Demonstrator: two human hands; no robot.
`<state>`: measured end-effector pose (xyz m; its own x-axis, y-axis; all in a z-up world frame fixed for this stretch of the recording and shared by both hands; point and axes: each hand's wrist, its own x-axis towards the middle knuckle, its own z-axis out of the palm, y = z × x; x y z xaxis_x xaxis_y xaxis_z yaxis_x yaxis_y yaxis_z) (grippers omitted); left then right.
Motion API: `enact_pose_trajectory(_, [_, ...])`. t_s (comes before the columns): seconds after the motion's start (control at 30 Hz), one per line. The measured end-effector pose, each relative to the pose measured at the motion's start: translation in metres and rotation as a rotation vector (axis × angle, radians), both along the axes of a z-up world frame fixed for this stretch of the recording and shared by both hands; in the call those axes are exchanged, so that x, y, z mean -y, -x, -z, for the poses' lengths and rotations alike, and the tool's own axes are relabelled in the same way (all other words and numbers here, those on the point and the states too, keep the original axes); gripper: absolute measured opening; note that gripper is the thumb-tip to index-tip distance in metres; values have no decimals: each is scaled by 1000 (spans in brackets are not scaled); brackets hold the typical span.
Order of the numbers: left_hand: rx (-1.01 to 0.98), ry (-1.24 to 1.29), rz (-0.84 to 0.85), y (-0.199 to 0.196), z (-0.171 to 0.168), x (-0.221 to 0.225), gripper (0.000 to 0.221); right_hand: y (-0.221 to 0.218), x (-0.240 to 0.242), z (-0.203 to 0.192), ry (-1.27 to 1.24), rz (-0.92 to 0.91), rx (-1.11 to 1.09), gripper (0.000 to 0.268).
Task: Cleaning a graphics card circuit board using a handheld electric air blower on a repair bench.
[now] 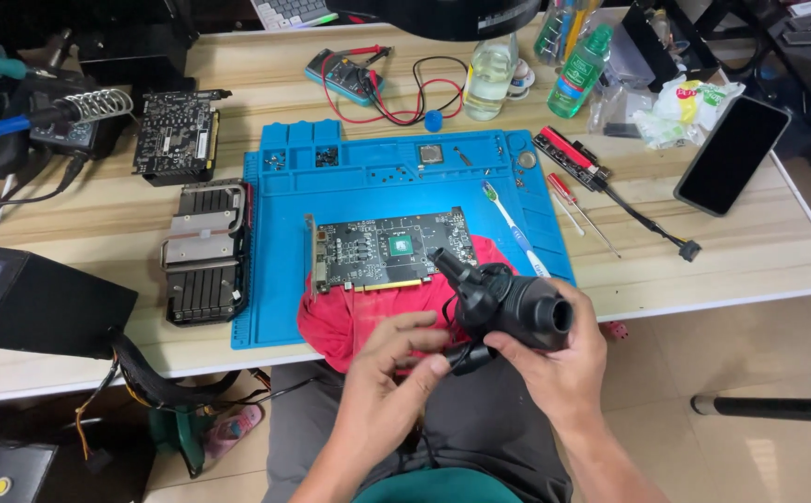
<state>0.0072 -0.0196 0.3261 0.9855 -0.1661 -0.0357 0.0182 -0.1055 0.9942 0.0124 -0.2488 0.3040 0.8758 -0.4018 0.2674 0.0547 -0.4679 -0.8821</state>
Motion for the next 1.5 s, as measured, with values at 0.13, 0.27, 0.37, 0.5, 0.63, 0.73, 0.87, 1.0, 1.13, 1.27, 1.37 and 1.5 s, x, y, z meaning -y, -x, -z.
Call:
enact_pose_trajectory(0.13, [67, -103, -91, -12, -32, -1, 47, 2, -4, -13, 28, -94, 72, 84])
enact_pose_trajectory(0.27, [753, -370, -12, -29, -48, -7, 39, 0, 2, -20, 120, -316, 102, 90])
enact_pose_trajectory(0.37, [668, -386, 132, -37, -56, -10, 41, -4, 11, -15, 196, -435, 83, 94])
enact_pose_trajectory(0.5, [64, -254, 120, -38, -73, -11, 32, -12, 16, -17, 343, -637, 344, 87])
enact_pose_trajectory(0.63, [28, 92, 104, -57, -64, -16, 15, -11, 10, -29, 292, -721, 337, 82])
enact_pose_trajectory(0.73, [-227, 380, 58, -76, -52, -21, 15, -12, 8, -29, 183, -791, 328, 80])
enact_pose_trajectory(0.87, [-397, 734, -12, -88, -27, -21, 17, -10, 11, -25, -171, -851, 202, 75])
enact_pose_trajectory(1.0, [-451, 622, -112, -81, -37, -5, 35, -6, 16, -9, -520, -869, 89, 81])
enact_pose_trajectory(1.13, [-182, 571, -3, -60, -7, -11, 31, -5, 30, 21, -602, -807, 31, 84])
enact_pose_trajectory(1.27, [331, 187, 66, -43, -29, -20, 55, -2, 37, 27, -564, -668, -62, 92])
enact_pose_trajectory(1.37, [794, -182, 123, -32, -66, -23, 38, -3, 37, 25, -527, -648, -97, 88])
enact_pose_trajectory(1.5, [985, -574, 408, -37, -80, -14, 27, -3, 37, 17, -446, -642, -174, 84])
